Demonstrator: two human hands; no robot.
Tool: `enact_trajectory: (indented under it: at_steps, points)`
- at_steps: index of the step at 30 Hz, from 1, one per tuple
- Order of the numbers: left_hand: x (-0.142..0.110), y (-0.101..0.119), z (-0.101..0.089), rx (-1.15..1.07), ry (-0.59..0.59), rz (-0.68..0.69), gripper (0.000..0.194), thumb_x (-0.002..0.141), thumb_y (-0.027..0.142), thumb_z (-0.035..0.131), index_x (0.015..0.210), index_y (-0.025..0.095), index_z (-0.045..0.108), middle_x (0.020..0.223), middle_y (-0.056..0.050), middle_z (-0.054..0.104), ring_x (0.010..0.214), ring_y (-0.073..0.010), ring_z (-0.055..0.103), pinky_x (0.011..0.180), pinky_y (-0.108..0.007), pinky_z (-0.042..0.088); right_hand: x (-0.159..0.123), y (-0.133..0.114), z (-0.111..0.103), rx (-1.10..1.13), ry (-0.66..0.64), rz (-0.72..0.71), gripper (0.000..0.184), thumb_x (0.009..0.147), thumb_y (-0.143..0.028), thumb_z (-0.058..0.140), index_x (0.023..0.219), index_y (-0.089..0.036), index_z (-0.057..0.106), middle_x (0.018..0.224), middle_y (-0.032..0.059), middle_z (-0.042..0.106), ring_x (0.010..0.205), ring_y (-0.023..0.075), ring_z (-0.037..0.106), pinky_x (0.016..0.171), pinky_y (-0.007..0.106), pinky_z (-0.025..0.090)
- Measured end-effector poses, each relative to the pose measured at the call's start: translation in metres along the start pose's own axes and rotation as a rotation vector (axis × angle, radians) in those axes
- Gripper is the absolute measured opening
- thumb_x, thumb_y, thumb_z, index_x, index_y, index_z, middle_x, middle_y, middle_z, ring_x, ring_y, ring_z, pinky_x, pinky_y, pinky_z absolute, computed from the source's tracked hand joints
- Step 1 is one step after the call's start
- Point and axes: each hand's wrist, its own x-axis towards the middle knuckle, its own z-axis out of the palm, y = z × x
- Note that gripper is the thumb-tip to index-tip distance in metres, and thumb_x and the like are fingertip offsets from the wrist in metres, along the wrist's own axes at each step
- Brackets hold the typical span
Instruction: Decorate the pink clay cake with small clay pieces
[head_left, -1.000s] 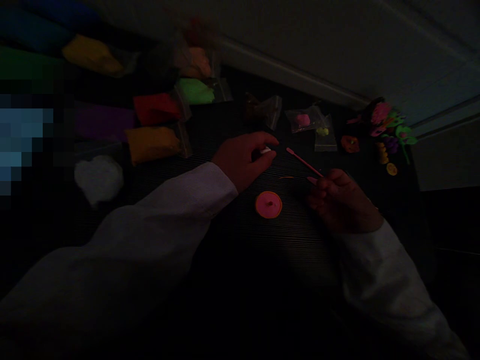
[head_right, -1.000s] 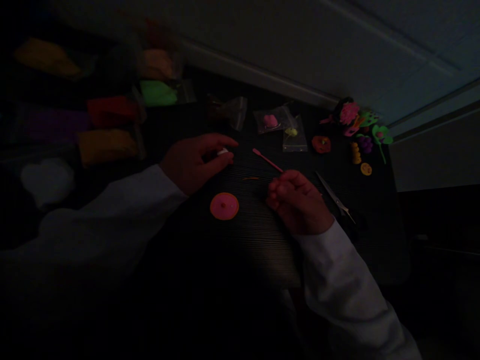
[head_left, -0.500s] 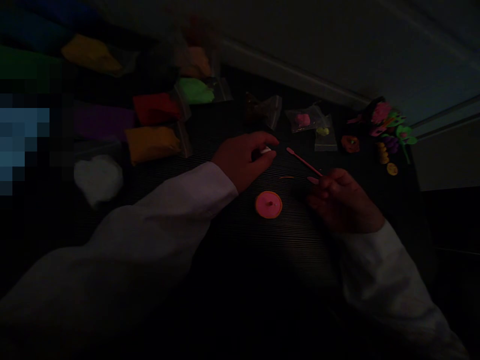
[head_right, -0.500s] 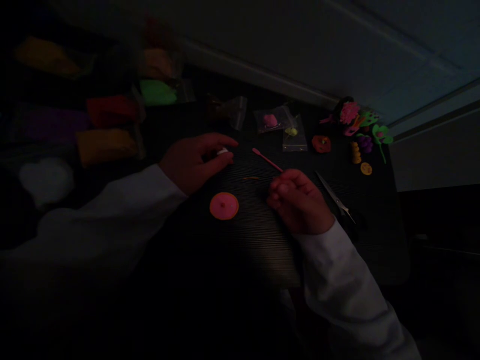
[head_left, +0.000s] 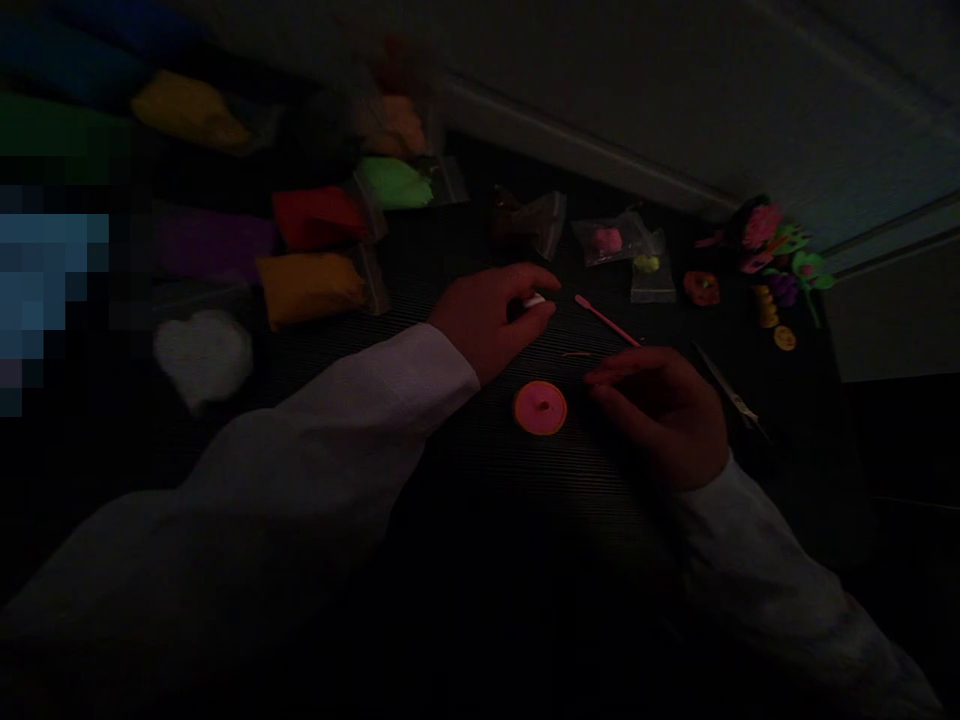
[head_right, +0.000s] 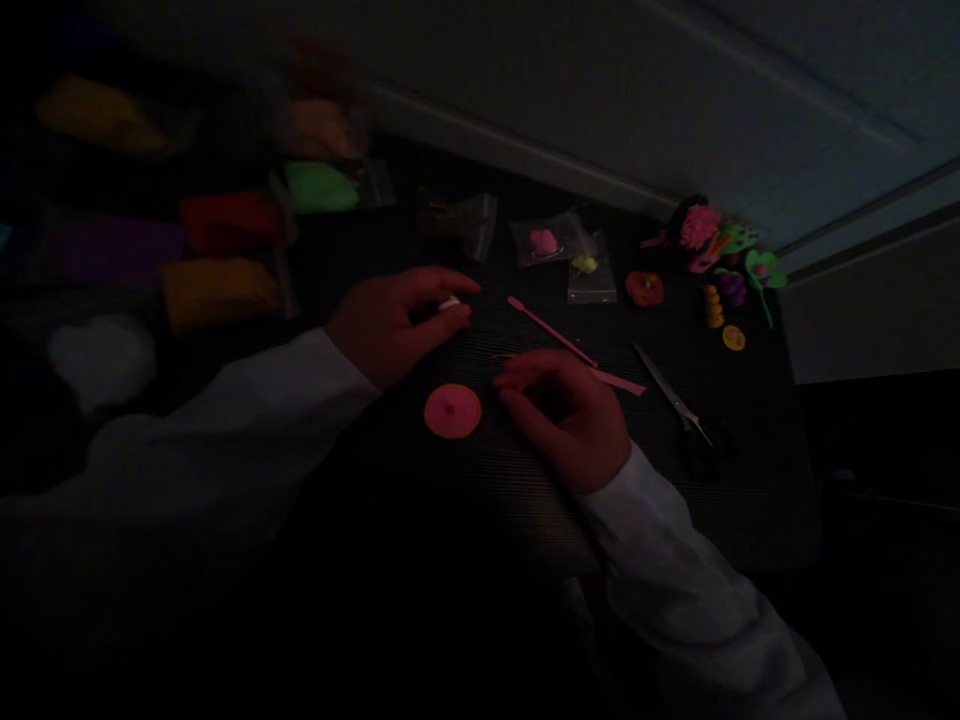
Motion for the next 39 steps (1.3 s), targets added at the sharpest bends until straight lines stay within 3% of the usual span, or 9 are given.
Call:
enact_trajectory:
  at_steps: [5, 12, 22, 28, 39]
  points:
    - [0.0001, 0.0002, -0.0001, -0.002, 0.006, 0.002, 0.028, 0.076, 0.026, 0.053, 0.101, 0.018, 0.063, 0.083, 0.0, 0.064, 0.073, -0.0107, 0.057, 0.069, -0.024, 0.042, -0.0013, -0.0056, 0.0082, -0.237, -0.102, -0.154, 0.027, 0.073, -0.013, 0.063, 0.097, -0.022, 0.058, 0.085, -0.0023, 0.066, 0.078, 0.0086, 0.061, 0.071, 0.022, 0.049]
    - [0.0005, 0.0008, -0.0001, -0.022, -0.012, -0.012, 0.029, 0.076, 0.026, 0.053, 0.102, 0.018, 0.062, 0.084, 0.001, 0.064, 0.072, -0.0099, 0.057, 0.07, -0.023, 0.043, -0.0008, -0.0074, 0.0081, -0.398, -0.127, -0.219, 0.023, 0.074, -0.015, 0.062, 0.097, -0.019, 0.059, 0.087, -0.0007, 0.066, 0.074, 0.0073, 0.059, 0.068, 0.02, 0.048]
    - [0.0001, 0.0023, -0.0003, -0.026, -0.02, -0.004, 0.029, 0.077, 0.024, 0.053, 0.103, 0.016, 0.062, 0.085, 0.0, 0.063, 0.076, -0.0108, 0.057, 0.073, -0.024, 0.042, 0.0002, -0.0069, 0.0075, -0.382, -0.137, -0.232, 0.026, 0.073, -0.016, 0.063, 0.099, -0.02, 0.058, 0.093, 0.0017, 0.064, 0.073, 0.0097, 0.056, 0.066, 0.025, 0.048]
    - [-0.0006, 0.0021, 0.0001, -0.015, -0.014, -0.019, 0.029, 0.077, 0.025, 0.052, 0.103, 0.016, 0.062, 0.082, 0.001, 0.063, 0.074, -0.0108, 0.057, 0.071, -0.024, 0.043, 0.0024, -0.0013, 0.0046, -0.357, -0.107, -0.287, 0.021, 0.07, -0.015, 0.066, 0.089, -0.02, 0.059, 0.096, 0.0033, 0.061, 0.095, 0.0149, 0.056, 0.084, 0.032, 0.045]
    - [-0.0003, 0.0023, 0.0002, -0.003, -0.021, -0.028, 0.029, 0.077, 0.027, 0.052, 0.103, 0.018, 0.061, 0.084, 0.001, 0.063, 0.076, -0.0113, 0.058, 0.073, -0.024, 0.043, 0.0032, -0.003, 0.0044, -0.455, -0.155, -0.281, 0.011, 0.072, -0.018, 0.063, 0.083, -0.02, 0.063, 0.095, 0.0034, 0.061, 0.091, 0.0148, 0.057, 0.082, 0.032, 0.046]
